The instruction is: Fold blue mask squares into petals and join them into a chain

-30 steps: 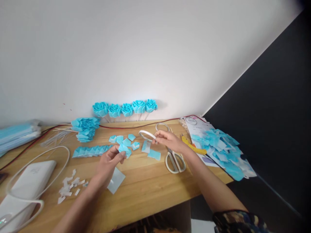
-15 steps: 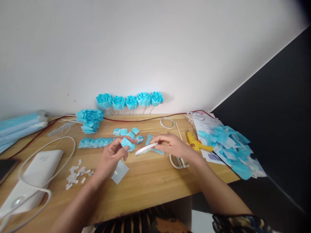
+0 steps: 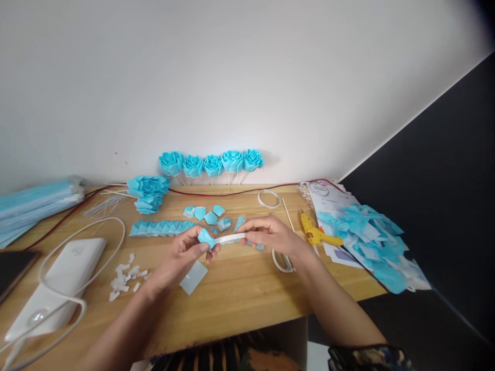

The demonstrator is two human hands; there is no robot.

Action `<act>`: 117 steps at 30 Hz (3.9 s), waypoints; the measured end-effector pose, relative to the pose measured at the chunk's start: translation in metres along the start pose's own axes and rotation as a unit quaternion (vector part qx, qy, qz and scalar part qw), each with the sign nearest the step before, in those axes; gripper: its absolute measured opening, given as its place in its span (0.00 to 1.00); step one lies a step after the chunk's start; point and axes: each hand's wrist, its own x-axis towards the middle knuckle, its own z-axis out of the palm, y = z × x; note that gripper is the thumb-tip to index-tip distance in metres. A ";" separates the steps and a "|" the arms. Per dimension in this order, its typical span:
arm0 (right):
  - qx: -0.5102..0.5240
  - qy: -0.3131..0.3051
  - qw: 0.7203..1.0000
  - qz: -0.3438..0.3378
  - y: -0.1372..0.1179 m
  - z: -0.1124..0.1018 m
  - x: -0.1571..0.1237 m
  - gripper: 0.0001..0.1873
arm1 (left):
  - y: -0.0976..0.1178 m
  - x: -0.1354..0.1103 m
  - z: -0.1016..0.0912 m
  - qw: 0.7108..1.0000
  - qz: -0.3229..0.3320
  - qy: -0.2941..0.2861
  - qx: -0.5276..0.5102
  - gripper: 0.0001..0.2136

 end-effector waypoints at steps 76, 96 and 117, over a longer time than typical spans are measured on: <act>-0.222 0.094 0.954 -0.177 0.018 0.044 0.024 0.06 | -0.012 -0.002 0.010 0.943 0.104 0.240 0.206 0.09; -0.275 0.102 0.935 -0.200 0.019 0.053 0.021 0.04 | -0.009 -0.002 0.012 0.943 0.091 0.250 0.201 0.09; -0.320 0.111 0.917 -0.211 0.016 0.053 0.021 0.04 | -0.013 -0.006 0.012 0.913 0.151 0.256 0.280 0.05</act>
